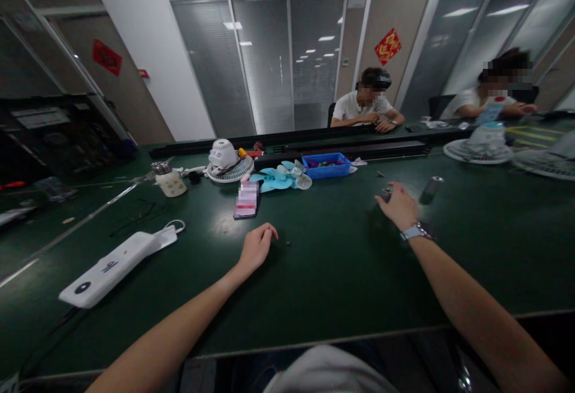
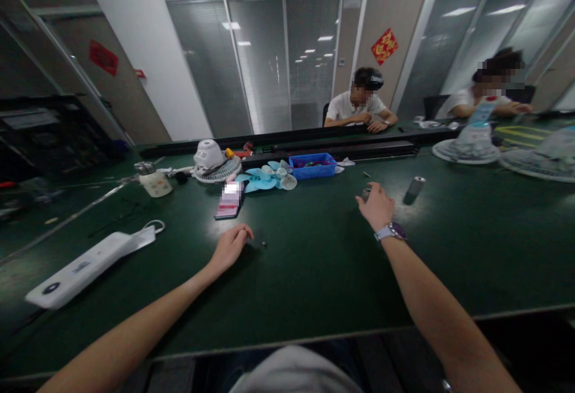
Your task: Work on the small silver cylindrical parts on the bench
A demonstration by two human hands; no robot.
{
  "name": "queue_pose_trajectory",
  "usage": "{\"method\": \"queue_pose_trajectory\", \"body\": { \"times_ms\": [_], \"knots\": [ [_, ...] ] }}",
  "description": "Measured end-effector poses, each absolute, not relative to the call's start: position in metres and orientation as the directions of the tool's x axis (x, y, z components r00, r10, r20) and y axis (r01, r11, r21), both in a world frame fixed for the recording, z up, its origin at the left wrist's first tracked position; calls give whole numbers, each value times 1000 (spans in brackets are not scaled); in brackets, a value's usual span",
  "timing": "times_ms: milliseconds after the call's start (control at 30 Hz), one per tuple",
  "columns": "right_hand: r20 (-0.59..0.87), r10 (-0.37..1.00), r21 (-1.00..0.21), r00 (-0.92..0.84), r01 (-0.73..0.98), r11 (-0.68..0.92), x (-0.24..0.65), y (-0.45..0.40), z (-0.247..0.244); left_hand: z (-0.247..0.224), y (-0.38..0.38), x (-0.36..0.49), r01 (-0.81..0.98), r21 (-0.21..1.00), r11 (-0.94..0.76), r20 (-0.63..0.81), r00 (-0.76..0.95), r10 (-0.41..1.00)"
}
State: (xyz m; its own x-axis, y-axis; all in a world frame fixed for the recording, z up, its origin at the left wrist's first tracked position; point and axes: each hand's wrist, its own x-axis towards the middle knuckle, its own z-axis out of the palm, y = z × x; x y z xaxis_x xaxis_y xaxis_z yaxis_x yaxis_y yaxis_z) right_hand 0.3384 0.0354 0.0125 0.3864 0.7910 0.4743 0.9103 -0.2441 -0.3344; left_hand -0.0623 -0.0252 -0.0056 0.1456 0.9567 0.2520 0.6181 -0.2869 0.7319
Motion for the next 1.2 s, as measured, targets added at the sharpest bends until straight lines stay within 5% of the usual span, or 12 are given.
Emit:
{"method": "queue_pose_trajectory", "body": {
  "times_ms": [100, 233, 367, 867, 1033, 1200],
  "knots": [
    [661, 745, -230, 84, 969, 95, 279, 13, 19, -4, -26, -62, 632, 718, -293, 270, 136, 953],
    [486, 721, -201, -493, 740, 642, 187, -34, 15, -3, -26, -60, 626, 730, -274, 266, 109, 958],
    [372, 608, -187, -702, 585, 789, 144, -57, 1, -5, -27, -61, 632, 728, -267, 272, 91, 958],
    [487, 674, -218, -555, 670, 709, 175, -32, 8, 0, -31, -60, 644, 712, -278, 268, 116, 956],
    [642, 758, -197, -116, 930, 309, 255, 2, 33, 1, -33, -59, 648, 704, -293, 269, 138, 953],
    [692, 685, -264, 226, 963, -51, 331, 24, 36, 2, -33, -58, 652, 700, -291, 259, 148, 954]
  ]
}}
